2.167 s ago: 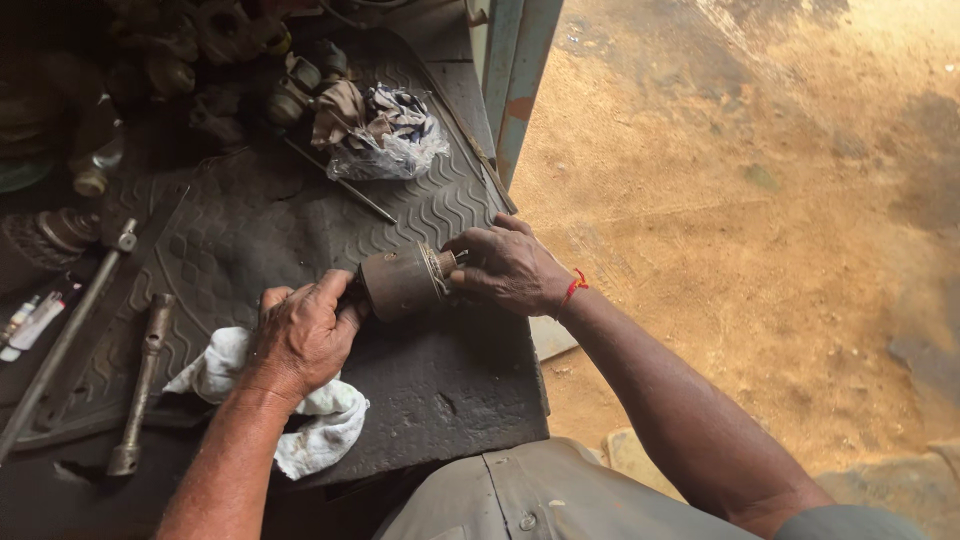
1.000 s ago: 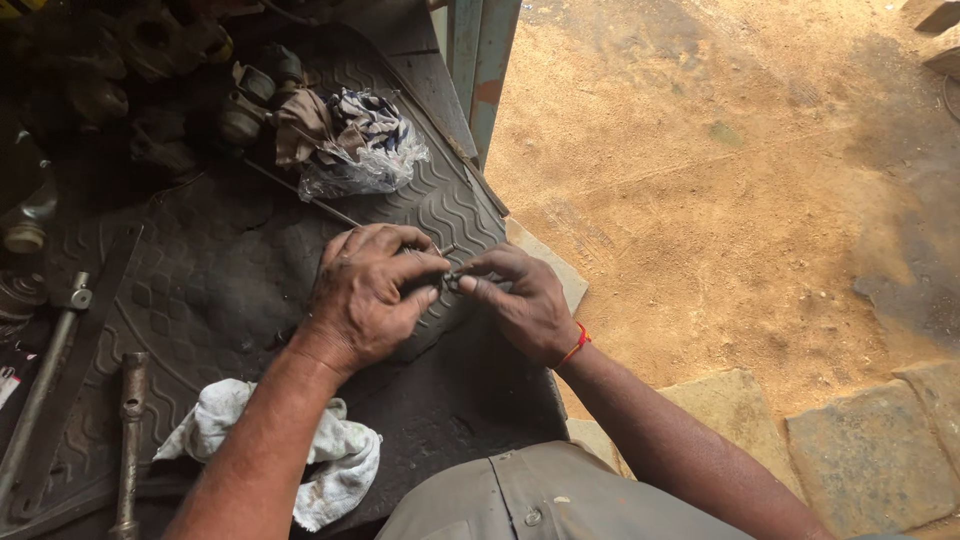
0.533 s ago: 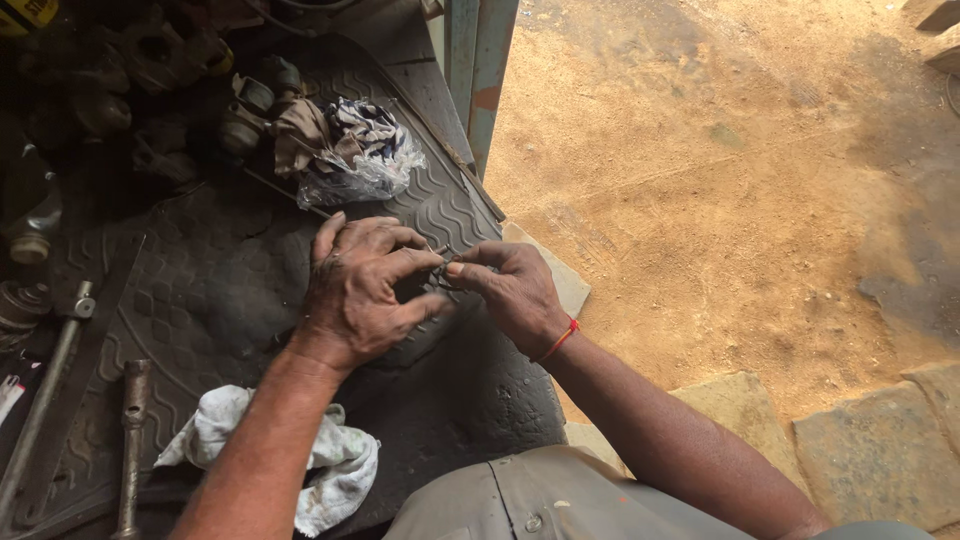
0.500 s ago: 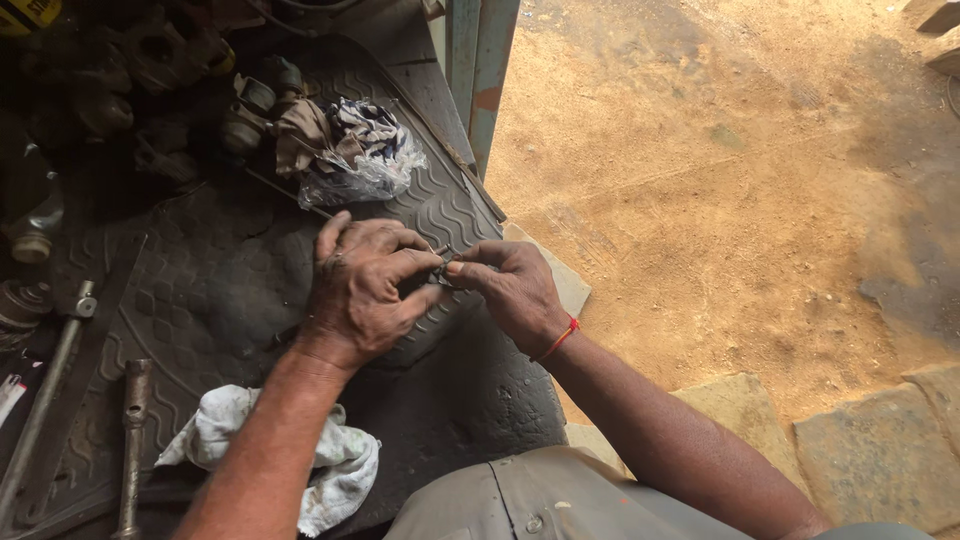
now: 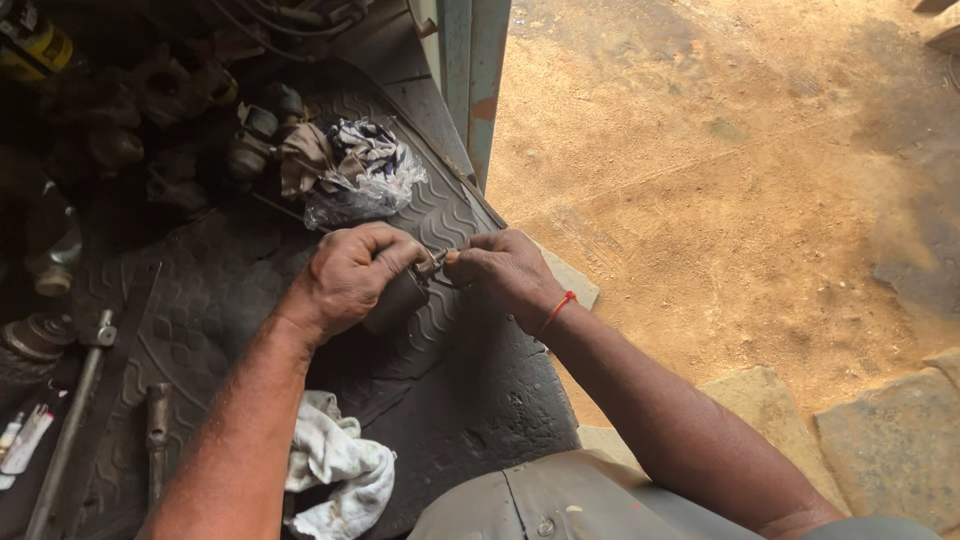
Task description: The person cleans a cylindrical mechanical part with a cloth, inserts a metal rod, and uses a hammer to tap the rod into place. The person repeatedly wipes the part and adjusts the rod throughout the process.
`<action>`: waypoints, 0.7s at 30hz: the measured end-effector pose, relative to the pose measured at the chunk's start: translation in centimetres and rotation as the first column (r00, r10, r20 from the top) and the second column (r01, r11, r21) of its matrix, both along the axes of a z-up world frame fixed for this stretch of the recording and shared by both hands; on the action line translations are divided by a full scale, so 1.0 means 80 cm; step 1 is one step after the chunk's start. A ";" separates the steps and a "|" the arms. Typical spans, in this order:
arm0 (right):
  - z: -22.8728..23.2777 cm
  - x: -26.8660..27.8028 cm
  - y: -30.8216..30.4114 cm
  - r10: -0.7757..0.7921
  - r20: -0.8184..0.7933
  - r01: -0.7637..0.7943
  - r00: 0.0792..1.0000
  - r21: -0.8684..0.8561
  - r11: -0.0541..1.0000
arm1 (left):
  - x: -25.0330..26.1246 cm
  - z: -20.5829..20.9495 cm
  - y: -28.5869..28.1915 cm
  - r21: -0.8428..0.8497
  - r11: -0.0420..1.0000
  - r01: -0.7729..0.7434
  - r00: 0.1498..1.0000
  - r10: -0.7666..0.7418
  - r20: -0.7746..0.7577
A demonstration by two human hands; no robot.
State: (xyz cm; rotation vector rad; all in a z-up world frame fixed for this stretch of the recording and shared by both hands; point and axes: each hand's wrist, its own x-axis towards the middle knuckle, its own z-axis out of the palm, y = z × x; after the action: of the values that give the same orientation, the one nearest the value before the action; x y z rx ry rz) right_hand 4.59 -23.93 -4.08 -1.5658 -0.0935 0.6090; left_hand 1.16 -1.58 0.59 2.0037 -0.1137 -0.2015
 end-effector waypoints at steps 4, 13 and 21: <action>0.001 -0.005 0.000 0.024 -0.067 -0.024 0.997 0.005 1.000 | -0.003 -0.008 0.008 -0.379 0.913 -0.150 0.971 0.064 -0.229; 0.004 -0.016 -0.010 0.041 -0.024 -0.043 0.999 -0.067 0.997 | -0.014 -0.006 0.028 -0.742 0.605 -0.288 0.947 0.064 -0.315; -0.018 -0.017 -0.015 0.065 -0.027 -0.064 0.998 0.037 0.997 | -0.023 -0.010 0.012 -0.667 0.708 -0.231 0.972 0.197 -0.127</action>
State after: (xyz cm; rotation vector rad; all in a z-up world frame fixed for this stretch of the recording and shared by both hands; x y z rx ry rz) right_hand 3.24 -25.17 -5.50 -1.5232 -0.1338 0.6765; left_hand -0.69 -0.66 -0.23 1.2529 0.0745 -0.0397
